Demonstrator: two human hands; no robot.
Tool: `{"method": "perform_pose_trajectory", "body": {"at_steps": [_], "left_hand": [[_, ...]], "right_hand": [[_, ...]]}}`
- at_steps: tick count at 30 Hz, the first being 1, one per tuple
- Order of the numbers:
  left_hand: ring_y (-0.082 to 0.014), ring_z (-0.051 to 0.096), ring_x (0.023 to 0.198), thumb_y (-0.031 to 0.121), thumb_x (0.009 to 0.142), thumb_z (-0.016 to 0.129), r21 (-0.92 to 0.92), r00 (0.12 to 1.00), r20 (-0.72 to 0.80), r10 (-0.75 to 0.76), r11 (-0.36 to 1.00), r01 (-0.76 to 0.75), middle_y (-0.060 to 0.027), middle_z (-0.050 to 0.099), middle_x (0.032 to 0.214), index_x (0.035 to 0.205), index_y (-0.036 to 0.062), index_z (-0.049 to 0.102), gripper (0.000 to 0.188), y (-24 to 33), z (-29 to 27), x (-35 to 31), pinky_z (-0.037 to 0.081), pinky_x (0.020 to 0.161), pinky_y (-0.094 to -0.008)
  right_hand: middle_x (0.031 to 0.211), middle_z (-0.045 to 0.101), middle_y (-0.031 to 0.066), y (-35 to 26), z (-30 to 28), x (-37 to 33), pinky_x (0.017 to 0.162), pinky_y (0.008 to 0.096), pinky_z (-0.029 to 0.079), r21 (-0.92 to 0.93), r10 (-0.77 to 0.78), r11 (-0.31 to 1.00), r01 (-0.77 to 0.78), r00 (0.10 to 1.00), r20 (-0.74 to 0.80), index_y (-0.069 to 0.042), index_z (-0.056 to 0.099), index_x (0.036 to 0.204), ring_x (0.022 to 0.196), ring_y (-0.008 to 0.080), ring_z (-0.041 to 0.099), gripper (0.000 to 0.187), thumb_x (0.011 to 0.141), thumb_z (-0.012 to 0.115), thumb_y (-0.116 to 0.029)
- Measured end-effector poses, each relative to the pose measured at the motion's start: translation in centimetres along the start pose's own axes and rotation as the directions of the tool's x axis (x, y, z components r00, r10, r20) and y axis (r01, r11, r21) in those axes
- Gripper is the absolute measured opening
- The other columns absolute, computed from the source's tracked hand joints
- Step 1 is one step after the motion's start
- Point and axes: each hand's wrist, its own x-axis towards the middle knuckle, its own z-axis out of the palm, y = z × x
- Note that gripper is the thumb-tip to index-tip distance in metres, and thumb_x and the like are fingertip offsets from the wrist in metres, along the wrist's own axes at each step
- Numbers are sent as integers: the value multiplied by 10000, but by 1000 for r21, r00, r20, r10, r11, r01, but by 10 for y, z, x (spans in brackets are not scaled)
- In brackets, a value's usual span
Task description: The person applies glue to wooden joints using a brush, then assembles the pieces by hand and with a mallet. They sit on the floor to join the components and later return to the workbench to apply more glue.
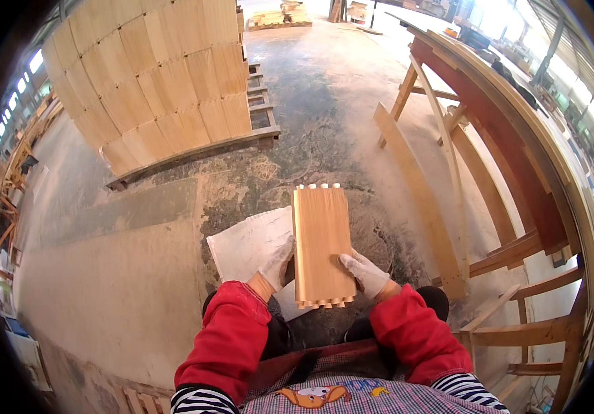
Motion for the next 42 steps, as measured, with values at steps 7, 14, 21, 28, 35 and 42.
{"method": "perform_pose_trajectory", "body": {"at_steps": [7,14,21,28,35,42], "left_hand": [[-134,482,1160,392,967,477,203,956,26,294,934,-293,-68,497,1271,1390,15,325,587,-4,-17,13,403,983,-294],[-160,466,1110,344,982,421,309,920,-112,375,893,-326,-100,481,1219,1285,7,433,453,-20,-33,42,381,969,-302],[-198,602,917,270,893,614,45,708,-573,412,879,-475,-66,598,1031,1205,51,483,403,19,-61,43,545,749,-385],[-231,631,805,142,840,653,-84,610,-712,349,819,-567,-81,616,945,1039,86,562,227,30,-102,44,575,650,-345],[-265,626,851,98,824,665,-115,655,-698,289,858,-501,-95,604,970,1085,36,530,300,36,-91,33,592,698,-365],[-266,623,873,175,851,667,-147,708,-642,296,858,-492,-97,598,997,1086,84,529,288,36,-83,36,575,728,-403]], "right_hand": [[1077,595,83,9,2,16,820,300,483,-185,-51,982,35,995,-83,-5,444,1277,984,134,569,574,908,575,-425],[954,580,36,-10,-24,37,761,279,477,-267,-31,962,-51,955,-295,-13,540,1116,865,118,551,420,845,681,-302],[881,606,65,46,-109,84,659,344,535,259,-60,935,241,829,-556,-38,544,1043,720,176,607,207,912,597,-189],[676,574,76,230,-143,161,501,376,524,495,458,865,-79,527,-716,-91,544,926,591,239,590,127,910,591,-208],[807,590,100,272,-125,196,631,418,542,691,714,659,-296,533,-453,-53,508,969,661,255,601,162,902,582,-182],[921,623,74,66,39,175,610,290,504,702,56,709,-64,998,34,-115,506,1099,722,187,600,320,874,654,-288]]}}
